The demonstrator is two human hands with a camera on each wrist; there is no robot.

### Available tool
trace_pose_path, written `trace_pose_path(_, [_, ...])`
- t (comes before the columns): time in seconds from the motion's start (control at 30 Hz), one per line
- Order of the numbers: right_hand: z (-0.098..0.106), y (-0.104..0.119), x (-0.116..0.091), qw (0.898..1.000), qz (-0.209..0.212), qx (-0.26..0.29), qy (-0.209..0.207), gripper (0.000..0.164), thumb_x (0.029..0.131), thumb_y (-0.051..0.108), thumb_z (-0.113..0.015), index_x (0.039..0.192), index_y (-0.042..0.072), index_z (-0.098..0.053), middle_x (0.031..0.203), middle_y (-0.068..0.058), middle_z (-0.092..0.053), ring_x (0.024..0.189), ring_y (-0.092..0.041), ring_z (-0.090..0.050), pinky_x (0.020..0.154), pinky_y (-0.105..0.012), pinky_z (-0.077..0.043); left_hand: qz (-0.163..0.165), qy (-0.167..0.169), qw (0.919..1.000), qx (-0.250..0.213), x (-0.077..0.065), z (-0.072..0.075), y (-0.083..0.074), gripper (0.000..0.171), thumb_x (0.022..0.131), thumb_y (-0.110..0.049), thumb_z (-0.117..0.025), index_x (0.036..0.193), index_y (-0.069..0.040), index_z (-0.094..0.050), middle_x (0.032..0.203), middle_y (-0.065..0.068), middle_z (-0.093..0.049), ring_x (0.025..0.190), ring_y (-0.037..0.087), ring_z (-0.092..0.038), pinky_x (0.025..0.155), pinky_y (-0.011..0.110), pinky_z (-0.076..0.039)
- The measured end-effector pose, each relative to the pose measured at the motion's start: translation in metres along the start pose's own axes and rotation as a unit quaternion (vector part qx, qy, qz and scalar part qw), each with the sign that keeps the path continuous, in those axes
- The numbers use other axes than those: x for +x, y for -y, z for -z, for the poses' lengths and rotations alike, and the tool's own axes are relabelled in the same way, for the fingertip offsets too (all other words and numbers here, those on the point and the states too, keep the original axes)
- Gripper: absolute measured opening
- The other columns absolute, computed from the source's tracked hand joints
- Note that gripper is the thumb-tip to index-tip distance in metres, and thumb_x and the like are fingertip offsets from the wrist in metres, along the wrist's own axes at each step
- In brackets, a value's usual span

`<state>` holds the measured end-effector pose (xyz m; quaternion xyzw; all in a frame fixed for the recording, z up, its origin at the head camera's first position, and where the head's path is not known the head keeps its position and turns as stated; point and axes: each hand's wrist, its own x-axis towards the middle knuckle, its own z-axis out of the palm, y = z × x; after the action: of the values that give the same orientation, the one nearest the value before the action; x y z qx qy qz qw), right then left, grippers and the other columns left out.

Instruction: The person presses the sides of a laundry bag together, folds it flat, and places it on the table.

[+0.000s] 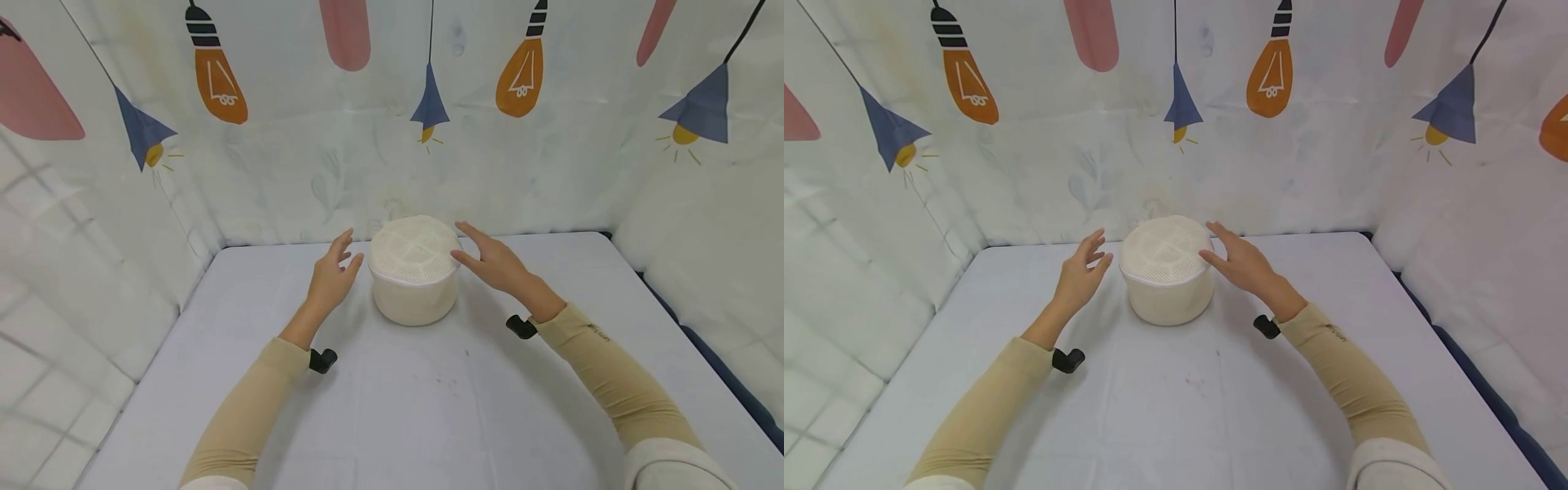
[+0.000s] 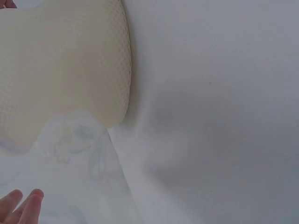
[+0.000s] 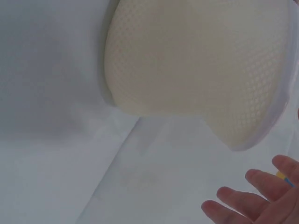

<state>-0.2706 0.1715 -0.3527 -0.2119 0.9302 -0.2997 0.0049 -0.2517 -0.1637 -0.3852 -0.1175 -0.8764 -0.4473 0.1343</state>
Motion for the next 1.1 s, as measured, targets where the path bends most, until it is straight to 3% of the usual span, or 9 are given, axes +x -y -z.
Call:
trace_pose_path(0.33, [-0.001,0.002,0.008,0.999,-0.001,0.051,-0.013,0.067,0.107,0.04,-0.055,0.163,0.014,-0.029,0.163,-0.016,-0.034,0.143,-0.041,-0.041,0.111,-0.059,-0.039,0.077,0.028,0.9926,-0.089,0.005,0.001,-0.004,0.056,0.106,-0.028,-0.058,0.158,-0.014,-0.04,0.151,0.017,-0.051,0.13,0.041,-0.056,0.103,0.053,-0.05])
trace_pose_path(0.6, [-0.003,0.004,0.014,0.993,-0.045,0.103,-0.015,0.065,0.106,0.034,-0.058,0.161,0.01,-0.032,0.159,-0.017,-0.04,0.136,-0.038,-0.051,0.105,-0.054,-0.048,0.12,0.052,0.9746,-0.182,0.01,-0.002,-0.004,0.054,0.107,-0.021,-0.057,0.157,-0.01,-0.041,0.152,0.018,-0.05,0.128,0.036,-0.059,0.101,0.052,-0.052])
trace_pose_path(0.8, [-0.004,0.002,0.019,0.982,-0.069,0.178,0.003,0.065,0.105,0.03,-0.061,0.16,0.007,-0.034,0.159,-0.019,-0.041,0.134,-0.038,-0.053,0.092,-0.045,-0.058,0.148,0.059,0.9601,-0.23,0.011,-0.003,-0.005,0.056,0.106,-0.017,-0.057,0.158,-0.008,-0.039,0.154,0.021,-0.047,0.129,0.04,-0.057,0.103,0.053,-0.05])
trace_pose_path(1.1, [-0.007,-0.002,0.022,0.963,-0.086,0.253,0.022,0.069,0.104,0.022,-0.063,0.161,0.004,-0.029,0.163,-0.021,-0.031,0.139,-0.041,-0.047,0.09,-0.044,-0.059,0.182,0.078,0.9423,-0.27,0.013,-0.008,-0.009,0.063,0.104,-0.015,-0.062,0.16,-0.01,-0.034,0.158,0.019,-0.042,0.133,0.039,-0.054,0.104,0.052,-0.049])
